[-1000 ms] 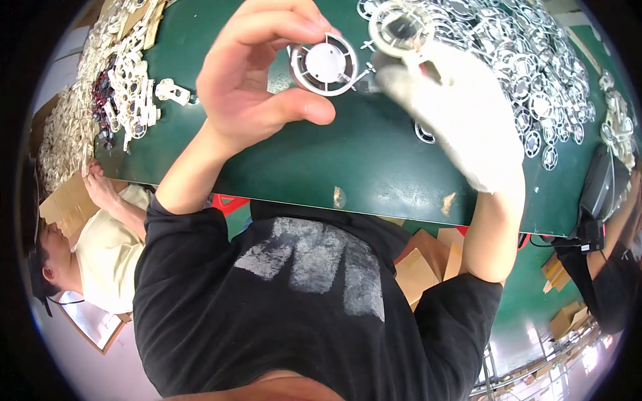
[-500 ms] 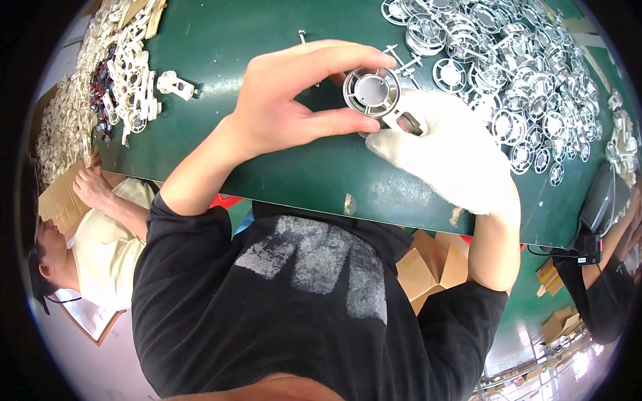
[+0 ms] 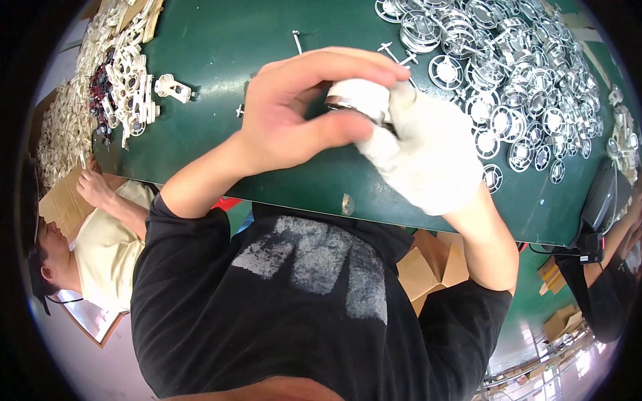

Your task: The person assembles small circular metal components onto white plastic frames by hand at a factory workbench.

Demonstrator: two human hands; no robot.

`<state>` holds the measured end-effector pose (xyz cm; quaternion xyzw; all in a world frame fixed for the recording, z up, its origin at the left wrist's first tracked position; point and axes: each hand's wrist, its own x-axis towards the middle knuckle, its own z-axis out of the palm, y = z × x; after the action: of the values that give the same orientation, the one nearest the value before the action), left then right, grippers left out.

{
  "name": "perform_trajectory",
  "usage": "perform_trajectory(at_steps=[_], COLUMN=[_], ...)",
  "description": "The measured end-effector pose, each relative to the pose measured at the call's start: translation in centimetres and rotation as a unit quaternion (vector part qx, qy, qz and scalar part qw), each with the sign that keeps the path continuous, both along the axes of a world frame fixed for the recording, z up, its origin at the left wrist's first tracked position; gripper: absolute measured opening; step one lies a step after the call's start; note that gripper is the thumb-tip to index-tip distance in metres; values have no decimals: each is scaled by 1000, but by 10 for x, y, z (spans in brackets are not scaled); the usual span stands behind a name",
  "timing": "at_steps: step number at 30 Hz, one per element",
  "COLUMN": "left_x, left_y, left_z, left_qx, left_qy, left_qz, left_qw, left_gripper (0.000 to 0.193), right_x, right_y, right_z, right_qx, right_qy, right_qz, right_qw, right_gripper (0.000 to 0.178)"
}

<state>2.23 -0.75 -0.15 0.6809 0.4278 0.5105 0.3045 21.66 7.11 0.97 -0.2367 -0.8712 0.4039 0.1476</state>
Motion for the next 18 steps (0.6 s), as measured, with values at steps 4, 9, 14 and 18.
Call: perform_trajectory(at_steps=[4, 9, 14, 18], left_x=[3, 5, 14, 2], left_y=[-1, -1, -3, 5], left_z=[-10, -10, -11, -9], left_qx=[-44, -59, -69, -84], left_qy=[-120, -101, -163, -131], left_qz=[-38, -14, 4, -35], left_qw=[991, 993, 984, 987], left_gripper=[35, 32, 32, 29], right_x=[-4, -2, -5, -2], right_y=[-10, 3, -8, -7], right_z=[2, -14, -12, -13], right_qx=[50, 87, 88, 76], right_qy=[-80, -38, -48, -43], right_qz=[-51, 3, -35, -49], right_qw=[994, 995, 994, 995], right_gripper=[38, 37, 35, 34])
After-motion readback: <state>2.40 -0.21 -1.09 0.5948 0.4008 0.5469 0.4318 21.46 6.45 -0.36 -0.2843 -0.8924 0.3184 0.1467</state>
